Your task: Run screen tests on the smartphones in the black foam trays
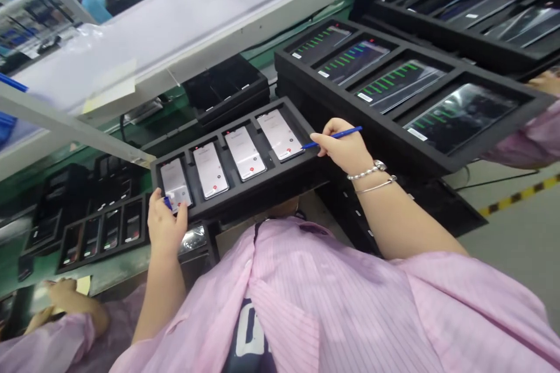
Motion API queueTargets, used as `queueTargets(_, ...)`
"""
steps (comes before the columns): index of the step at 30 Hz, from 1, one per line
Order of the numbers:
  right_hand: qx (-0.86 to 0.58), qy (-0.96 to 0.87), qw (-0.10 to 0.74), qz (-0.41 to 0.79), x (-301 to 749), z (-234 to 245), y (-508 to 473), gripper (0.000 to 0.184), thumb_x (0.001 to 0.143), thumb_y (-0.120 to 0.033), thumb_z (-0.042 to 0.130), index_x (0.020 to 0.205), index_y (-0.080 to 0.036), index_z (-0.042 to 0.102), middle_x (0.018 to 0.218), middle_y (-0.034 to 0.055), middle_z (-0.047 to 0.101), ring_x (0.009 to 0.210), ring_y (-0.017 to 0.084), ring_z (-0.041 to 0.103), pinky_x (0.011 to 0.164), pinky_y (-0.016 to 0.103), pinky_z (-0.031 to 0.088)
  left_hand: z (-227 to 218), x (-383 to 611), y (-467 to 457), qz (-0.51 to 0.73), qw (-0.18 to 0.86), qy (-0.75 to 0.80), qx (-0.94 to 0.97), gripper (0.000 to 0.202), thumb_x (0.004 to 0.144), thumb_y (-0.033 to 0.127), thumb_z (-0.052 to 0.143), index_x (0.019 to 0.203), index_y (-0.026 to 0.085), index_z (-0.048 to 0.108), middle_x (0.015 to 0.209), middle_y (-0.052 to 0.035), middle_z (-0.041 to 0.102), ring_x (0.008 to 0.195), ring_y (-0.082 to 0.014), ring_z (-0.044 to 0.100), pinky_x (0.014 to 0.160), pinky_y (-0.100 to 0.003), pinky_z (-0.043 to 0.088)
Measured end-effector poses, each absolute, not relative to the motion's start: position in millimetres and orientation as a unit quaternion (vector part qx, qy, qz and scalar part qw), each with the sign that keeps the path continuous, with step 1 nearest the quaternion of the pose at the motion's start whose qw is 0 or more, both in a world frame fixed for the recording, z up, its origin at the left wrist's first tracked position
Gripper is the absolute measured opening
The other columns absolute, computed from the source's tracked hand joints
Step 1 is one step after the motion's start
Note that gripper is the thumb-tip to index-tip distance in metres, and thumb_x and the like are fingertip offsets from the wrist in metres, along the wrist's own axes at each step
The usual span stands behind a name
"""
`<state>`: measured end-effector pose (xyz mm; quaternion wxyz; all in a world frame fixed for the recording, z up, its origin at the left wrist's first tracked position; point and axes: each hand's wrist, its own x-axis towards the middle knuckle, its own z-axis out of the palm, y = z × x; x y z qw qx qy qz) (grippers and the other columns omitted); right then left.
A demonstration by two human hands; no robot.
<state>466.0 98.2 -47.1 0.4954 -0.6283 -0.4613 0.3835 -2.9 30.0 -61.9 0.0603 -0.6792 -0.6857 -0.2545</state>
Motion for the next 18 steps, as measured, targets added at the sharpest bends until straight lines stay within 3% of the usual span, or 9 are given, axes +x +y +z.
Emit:
queueTargets(5, -0.628, -0.493, 0.481, 0.363, 461, -47, 101, 0.038, 0.077, -0.043, 0.081, 0.067, -0.024, 0.05, 0.055, -0.0009, 0.057, 0.053, 0.016, 0.057, 0.057, 0.03, 0.044, -59, 5, 28, -0.25, 0.048, -0.694, -0.673, 0.038, 0.094, 0.048, 0.059, 0.113, 0.015, 0.054, 0.157, -0.0312, 0.048, 0.153, -0.0403, 0.045, 0.124, -0.058, 0.04)
queueTargets(18, -0.685, -0.513, 0.401, 0.327, 448, -31, 109, 0.03, 0.075, -0.022, 0.072, 0.062, -0.026, 0.045, 0.052, -0.0023, 0.054, 0.052, 0.019, 0.057, 0.056, 0.033, 0.045, -60, 6, 27, -0.268, 0.063, -0.689, -0.67, 0.037, 0.09, 0.049, 0.064, 0.107, 0.018, 0.054, 0.151, -0.0294, 0.055, 0.147, -0.0403, 0.05, 0.121, -0.058, 0.04)
